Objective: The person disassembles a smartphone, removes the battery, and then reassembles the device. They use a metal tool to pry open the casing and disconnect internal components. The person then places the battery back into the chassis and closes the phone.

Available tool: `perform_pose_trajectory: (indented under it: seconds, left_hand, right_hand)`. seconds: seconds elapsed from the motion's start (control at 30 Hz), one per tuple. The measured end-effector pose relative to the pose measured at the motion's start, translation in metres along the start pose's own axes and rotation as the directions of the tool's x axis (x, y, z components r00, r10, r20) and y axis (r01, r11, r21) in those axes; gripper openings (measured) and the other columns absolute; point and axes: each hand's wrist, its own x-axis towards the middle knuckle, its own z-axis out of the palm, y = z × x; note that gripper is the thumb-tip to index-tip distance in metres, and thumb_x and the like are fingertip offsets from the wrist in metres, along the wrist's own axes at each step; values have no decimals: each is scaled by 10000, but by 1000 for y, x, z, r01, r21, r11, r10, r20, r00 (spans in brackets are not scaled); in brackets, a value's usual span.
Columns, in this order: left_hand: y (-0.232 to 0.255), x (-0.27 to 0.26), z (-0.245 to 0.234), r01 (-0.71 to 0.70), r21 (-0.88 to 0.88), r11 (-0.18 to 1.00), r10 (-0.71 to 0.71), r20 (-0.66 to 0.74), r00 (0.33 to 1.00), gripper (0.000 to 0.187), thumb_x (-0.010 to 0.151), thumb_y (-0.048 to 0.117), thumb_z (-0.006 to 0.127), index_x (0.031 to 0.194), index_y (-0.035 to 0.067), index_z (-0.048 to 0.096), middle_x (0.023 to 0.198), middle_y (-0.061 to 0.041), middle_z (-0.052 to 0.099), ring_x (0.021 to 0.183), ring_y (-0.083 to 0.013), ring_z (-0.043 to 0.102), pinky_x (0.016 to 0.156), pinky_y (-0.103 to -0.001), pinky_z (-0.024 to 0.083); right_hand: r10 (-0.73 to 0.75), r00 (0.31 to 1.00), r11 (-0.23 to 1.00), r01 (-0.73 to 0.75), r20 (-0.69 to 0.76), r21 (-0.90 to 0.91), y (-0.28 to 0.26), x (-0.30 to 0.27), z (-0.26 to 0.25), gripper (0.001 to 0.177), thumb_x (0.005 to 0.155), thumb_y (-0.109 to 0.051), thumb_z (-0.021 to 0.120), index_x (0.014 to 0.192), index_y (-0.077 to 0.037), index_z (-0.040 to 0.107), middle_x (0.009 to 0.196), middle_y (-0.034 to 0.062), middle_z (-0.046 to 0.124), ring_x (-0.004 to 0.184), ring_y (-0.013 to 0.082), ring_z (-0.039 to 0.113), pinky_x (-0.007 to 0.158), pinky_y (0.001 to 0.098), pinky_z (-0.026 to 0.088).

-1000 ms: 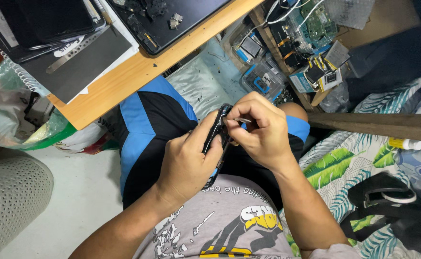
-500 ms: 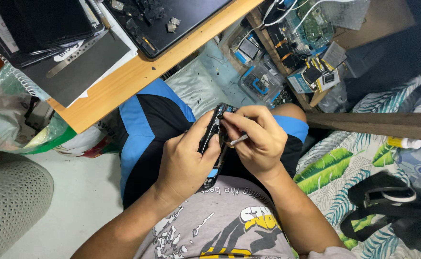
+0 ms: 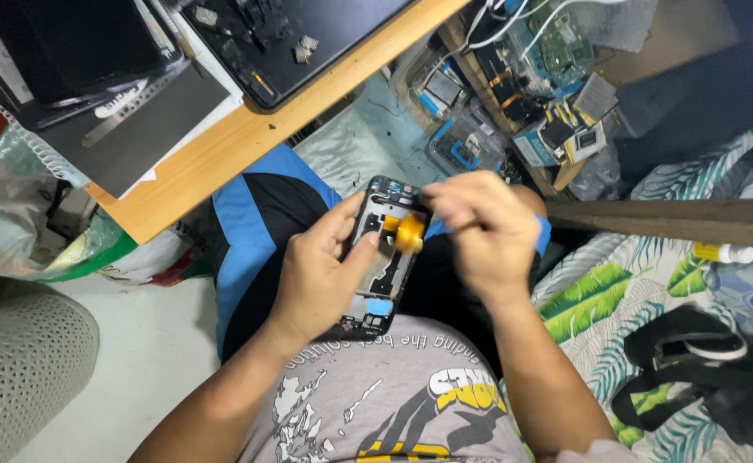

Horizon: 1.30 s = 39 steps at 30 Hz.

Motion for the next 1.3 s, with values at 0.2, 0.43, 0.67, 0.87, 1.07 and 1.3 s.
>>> perform_pose_trajectory:
  seconds: [0.2, 0.43, 0.67, 0.87, 1.07, 1.3]
  left_hand:
    - [-30, 11, -2, 48, -179, 983, -44, 26, 999, 504, 1012, 14, 579, 1502, -29, 469, 1112, -77, 750, 941, -44, 673, 823, -194, 551]
    - [-25, 3, -2, 18, 7, 1000, -18, -79, 997, 594, 928, -11, 615, 1486, -20, 414, 1154, -113, 622, 840, -117, 711, 673, -233, 566]
    - [-16, -12, -3, -379, 303, 874, 423, -92, 901, 496, 881, 190, 810, 1211, 50, 468, 1454, -188, 453, 1084, -226, 665, 837, -298, 614]
    - [-3, -19, -2, -353, 616, 704, 443, 8, 897, 591, 764, 285, 887, 1240, 43, 634, 1478, -274, 464, 1240, -443, 613, 967, -450, 567]
    - [-7, -16, 0, -336, 558, 759, 429, -40, 903, 565, 784, 149, 792, 1303, 45, 594, 1517, -307, 442, 1315, -478, 575, 1087, -476, 518]
    - [-5, -14, -1, -349, 549, 759, 420, -4, 908, 644, 806, 126, 724, 1420, 46, 547, 1532, -359, 398, 1374, -514, 497, 1149, -498, 455]
  right_hand:
    - [655, 751, 687, -639, 87, 344, 17, -20, 0, 222, 943, -114, 660, 1153, -54, 703, 919, -45, 741, 583, -10, 449, 491, 160, 325]
    - [609, 747, 619, -657, 266, 430, 23, -25, 21, 123, 963, -61, 713, 1031, 42, 713, 864, -33, 677, 685, -5, 530, 587, 166, 398]
    - [587, 803, 695, -567, 105, 443, 20, -21, 36, 73, 965, -30, 735, 964, 31, 695, 855, -36, 662, 725, 5, 552, 640, 170, 435]
    - [606, 794, 672, -541, 43, 505, 9, -17, 46, 74, 942, -29, 748, 935, 2, 682, 841, -50, 642, 717, 2, 533, 630, 171, 411]
    - [564, 820, 684, -531, 99, 501, 6, -13, 44, 100, 939, -43, 765, 924, -21, 668, 852, -64, 628, 736, -6, 527, 638, 165, 403]
    - [613, 766, 605, -613, 195, 508, 9, -13, 40, 109, 987, -72, 746, 942, -18, 662, 771, -60, 572, 609, 1, 427, 512, 173, 300]
